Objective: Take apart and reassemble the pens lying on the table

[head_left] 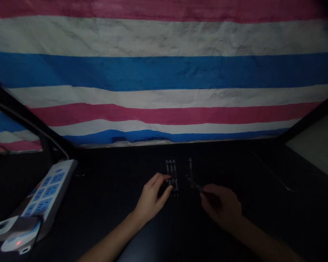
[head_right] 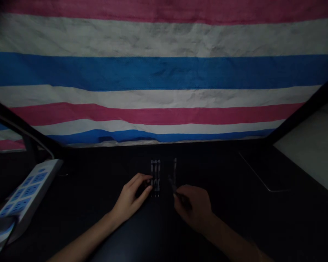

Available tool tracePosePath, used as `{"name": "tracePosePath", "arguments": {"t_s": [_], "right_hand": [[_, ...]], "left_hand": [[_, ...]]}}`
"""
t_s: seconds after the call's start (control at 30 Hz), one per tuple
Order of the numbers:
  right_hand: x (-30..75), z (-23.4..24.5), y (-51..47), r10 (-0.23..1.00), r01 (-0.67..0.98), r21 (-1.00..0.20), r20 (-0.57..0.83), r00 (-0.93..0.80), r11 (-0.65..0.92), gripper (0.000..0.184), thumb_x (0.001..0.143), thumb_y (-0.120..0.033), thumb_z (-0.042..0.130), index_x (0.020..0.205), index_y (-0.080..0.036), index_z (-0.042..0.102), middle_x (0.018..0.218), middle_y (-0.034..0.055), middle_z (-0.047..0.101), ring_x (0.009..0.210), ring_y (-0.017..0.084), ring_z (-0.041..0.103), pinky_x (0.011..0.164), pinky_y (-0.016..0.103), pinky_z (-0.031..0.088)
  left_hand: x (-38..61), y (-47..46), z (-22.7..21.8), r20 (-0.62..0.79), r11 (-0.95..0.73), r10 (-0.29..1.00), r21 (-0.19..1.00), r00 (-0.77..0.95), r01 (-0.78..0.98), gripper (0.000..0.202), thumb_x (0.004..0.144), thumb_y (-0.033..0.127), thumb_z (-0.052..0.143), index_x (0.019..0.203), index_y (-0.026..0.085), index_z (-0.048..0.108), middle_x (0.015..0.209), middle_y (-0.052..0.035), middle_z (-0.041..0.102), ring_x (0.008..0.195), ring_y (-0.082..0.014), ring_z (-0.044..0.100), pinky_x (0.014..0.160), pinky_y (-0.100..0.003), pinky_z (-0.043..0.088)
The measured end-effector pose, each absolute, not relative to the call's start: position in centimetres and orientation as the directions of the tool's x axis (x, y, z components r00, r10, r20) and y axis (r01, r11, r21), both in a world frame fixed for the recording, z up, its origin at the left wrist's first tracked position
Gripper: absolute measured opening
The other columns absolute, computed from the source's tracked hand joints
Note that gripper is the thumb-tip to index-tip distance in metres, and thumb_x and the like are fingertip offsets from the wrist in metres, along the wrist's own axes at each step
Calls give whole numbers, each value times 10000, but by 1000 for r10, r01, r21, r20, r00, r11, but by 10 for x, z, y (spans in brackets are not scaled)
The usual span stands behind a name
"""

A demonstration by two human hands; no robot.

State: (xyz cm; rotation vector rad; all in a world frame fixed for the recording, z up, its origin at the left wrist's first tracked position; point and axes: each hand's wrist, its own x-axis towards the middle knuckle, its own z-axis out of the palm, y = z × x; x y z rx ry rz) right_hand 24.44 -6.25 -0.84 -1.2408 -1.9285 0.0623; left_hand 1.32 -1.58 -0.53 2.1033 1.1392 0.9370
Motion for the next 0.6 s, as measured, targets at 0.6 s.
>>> {"name": "tracePosePath", "arguments": {"t_s": [0.6], "right_hand": [[206, -15, -85, 644, -154, -733, -452, -617, -662, 339, 738, -234, 484, 1068, -160, 507, 632, -26, 601, 393, 92, 566, 375, 163, 371]], "left_hand": [[32, -49, -6, -111, 115, 991, 992, 72, -56, 504, 847, 570, 481, 555, 162, 529, 435, 39, 382, 465, -106, 354, 499, -232, 308]]}}
